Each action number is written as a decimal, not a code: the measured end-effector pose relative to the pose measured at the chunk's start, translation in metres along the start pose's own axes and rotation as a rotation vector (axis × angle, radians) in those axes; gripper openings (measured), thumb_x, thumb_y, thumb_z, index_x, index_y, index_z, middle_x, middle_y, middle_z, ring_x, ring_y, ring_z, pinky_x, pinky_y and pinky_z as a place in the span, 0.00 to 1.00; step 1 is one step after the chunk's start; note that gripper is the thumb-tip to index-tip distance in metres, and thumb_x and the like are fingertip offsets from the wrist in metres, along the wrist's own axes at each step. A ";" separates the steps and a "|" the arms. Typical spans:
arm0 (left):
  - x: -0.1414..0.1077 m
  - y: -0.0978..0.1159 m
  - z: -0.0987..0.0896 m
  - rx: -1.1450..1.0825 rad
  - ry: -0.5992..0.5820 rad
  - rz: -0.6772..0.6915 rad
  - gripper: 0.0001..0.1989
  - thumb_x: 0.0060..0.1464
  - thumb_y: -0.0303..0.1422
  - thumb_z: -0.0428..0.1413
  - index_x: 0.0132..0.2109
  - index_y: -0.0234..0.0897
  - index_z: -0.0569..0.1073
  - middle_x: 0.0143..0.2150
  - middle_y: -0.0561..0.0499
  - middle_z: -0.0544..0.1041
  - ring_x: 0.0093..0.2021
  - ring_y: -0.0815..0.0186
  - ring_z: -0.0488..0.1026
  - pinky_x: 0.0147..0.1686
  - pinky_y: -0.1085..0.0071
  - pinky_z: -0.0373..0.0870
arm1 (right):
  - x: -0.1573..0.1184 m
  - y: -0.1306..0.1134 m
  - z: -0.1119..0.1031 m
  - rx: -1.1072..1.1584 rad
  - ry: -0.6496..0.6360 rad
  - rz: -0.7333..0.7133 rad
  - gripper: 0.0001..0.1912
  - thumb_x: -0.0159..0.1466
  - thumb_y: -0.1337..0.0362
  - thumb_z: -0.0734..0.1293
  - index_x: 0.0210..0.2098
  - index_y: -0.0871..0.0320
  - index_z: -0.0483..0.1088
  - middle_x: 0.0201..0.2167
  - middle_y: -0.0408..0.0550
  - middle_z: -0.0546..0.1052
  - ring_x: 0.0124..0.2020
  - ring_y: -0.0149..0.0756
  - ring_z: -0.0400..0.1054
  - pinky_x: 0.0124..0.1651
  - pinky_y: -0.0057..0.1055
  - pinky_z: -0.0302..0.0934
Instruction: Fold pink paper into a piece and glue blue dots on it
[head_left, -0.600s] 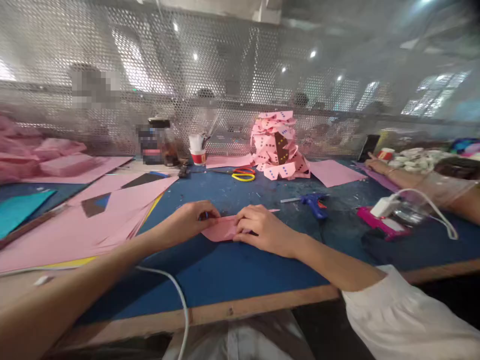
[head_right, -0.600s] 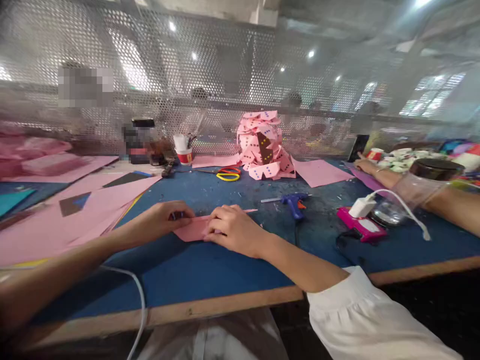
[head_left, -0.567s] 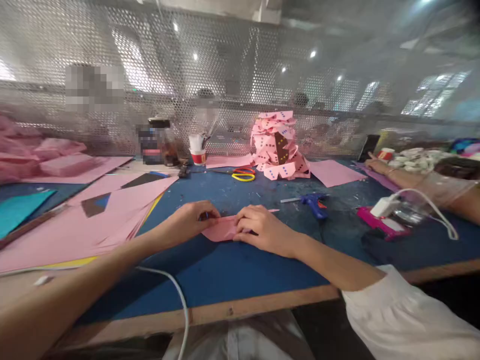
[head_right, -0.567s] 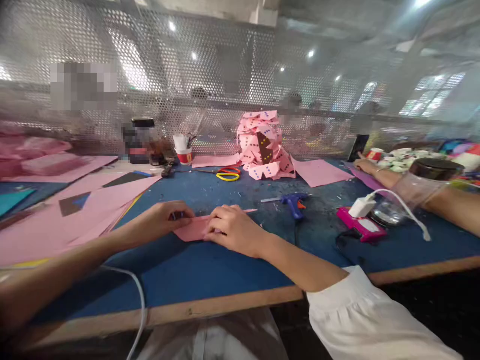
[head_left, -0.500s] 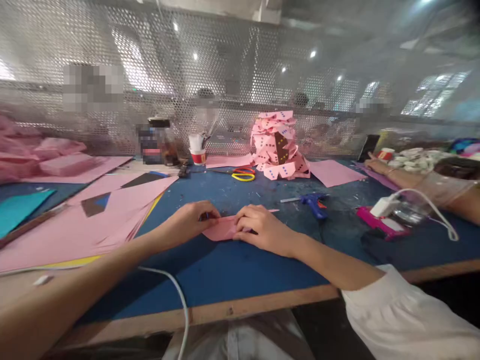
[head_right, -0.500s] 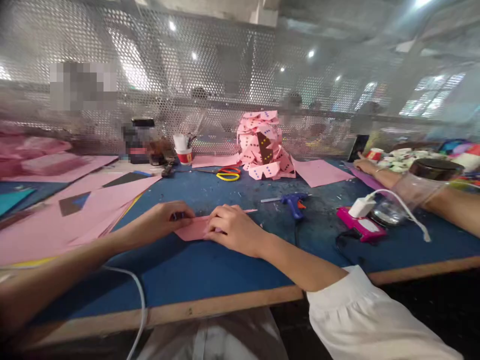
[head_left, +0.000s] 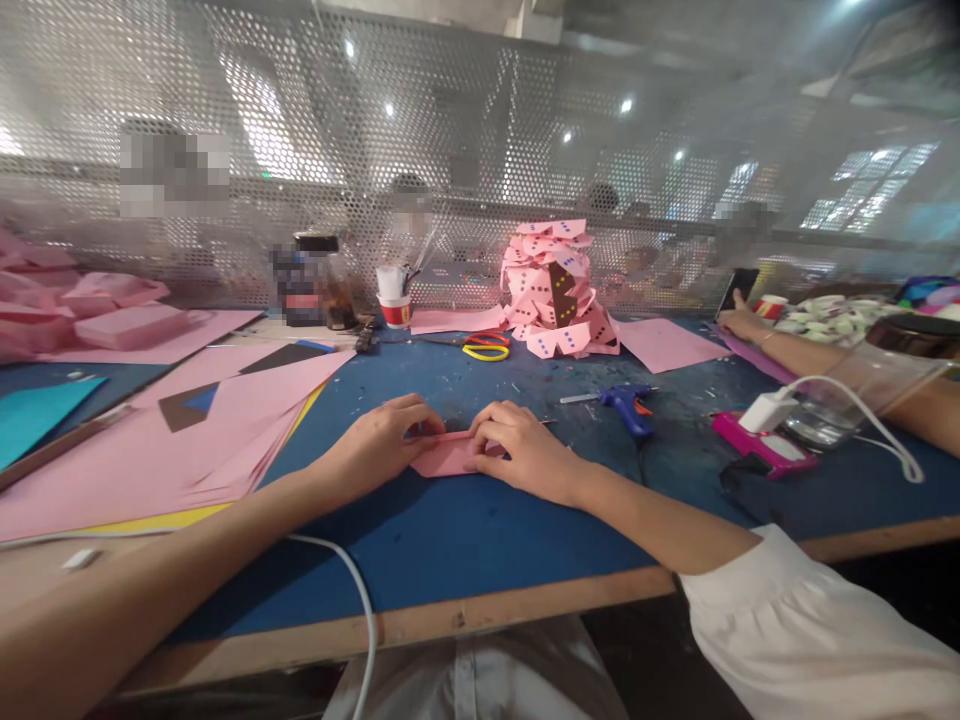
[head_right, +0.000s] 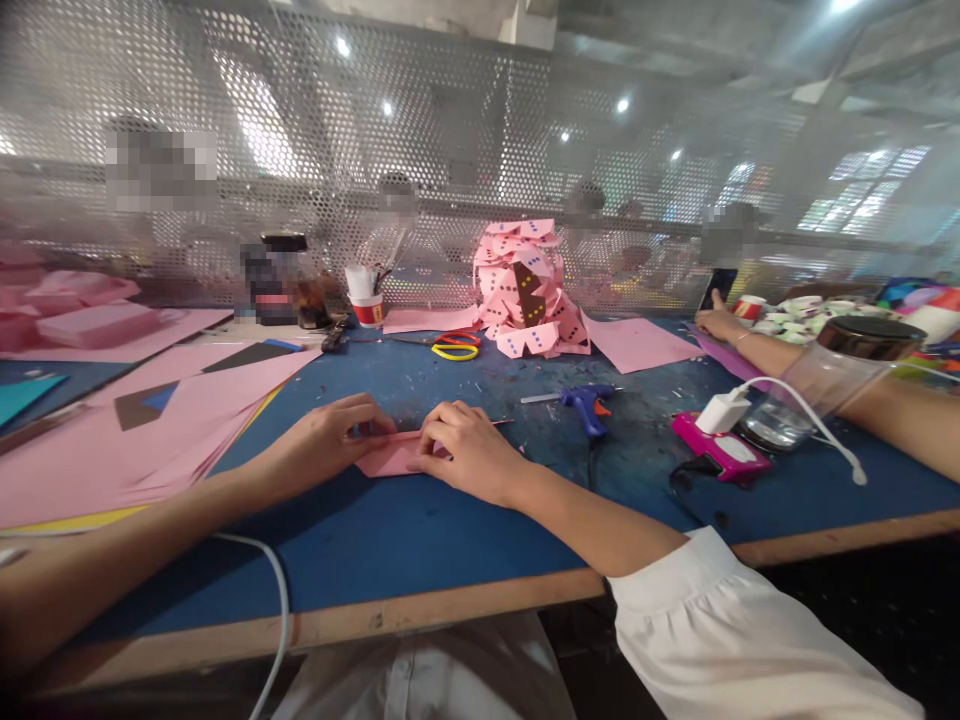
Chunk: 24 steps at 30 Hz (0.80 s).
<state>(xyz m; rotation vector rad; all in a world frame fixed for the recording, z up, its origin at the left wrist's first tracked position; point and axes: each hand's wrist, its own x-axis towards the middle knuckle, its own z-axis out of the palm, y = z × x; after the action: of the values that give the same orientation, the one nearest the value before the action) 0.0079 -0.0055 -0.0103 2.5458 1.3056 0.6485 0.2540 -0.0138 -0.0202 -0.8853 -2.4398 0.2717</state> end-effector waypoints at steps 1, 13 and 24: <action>-0.001 0.000 0.001 0.020 0.012 0.014 0.07 0.60 0.32 0.53 0.42 0.40 0.76 0.42 0.51 0.75 0.41 0.63 0.73 0.40 0.69 0.66 | 0.000 0.000 0.000 0.003 -0.003 0.001 0.14 0.67 0.51 0.67 0.35 0.56 0.72 0.44 0.47 0.74 0.48 0.38 0.66 0.52 0.37 0.57; -0.004 0.010 0.002 0.000 0.011 0.101 0.10 0.62 0.30 0.51 0.39 0.38 0.77 0.39 0.50 0.77 0.41 0.64 0.73 0.42 0.70 0.65 | 0.000 0.001 0.000 0.008 -0.021 0.007 0.16 0.68 0.50 0.65 0.35 0.56 0.71 0.43 0.47 0.74 0.47 0.38 0.67 0.52 0.38 0.57; -0.004 0.021 -0.002 -0.148 -0.063 -0.057 0.06 0.57 0.31 0.55 0.34 0.38 0.76 0.37 0.53 0.77 0.38 0.65 0.73 0.40 0.71 0.65 | 0.001 0.003 0.001 0.005 -0.035 0.014 0.15 0.67 0.50 0.65 0.36 0.56 0.72 0.44 0.48 0.74 0.47 0.38 0.66 0.52 0.38 0.57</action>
<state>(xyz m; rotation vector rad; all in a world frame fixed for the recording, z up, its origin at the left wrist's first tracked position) 0.0202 -0.0214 -0.0018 2.3831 1.2555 0.6235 0.2548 -0.0110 -0.0214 -0.9030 -2.4646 0.3004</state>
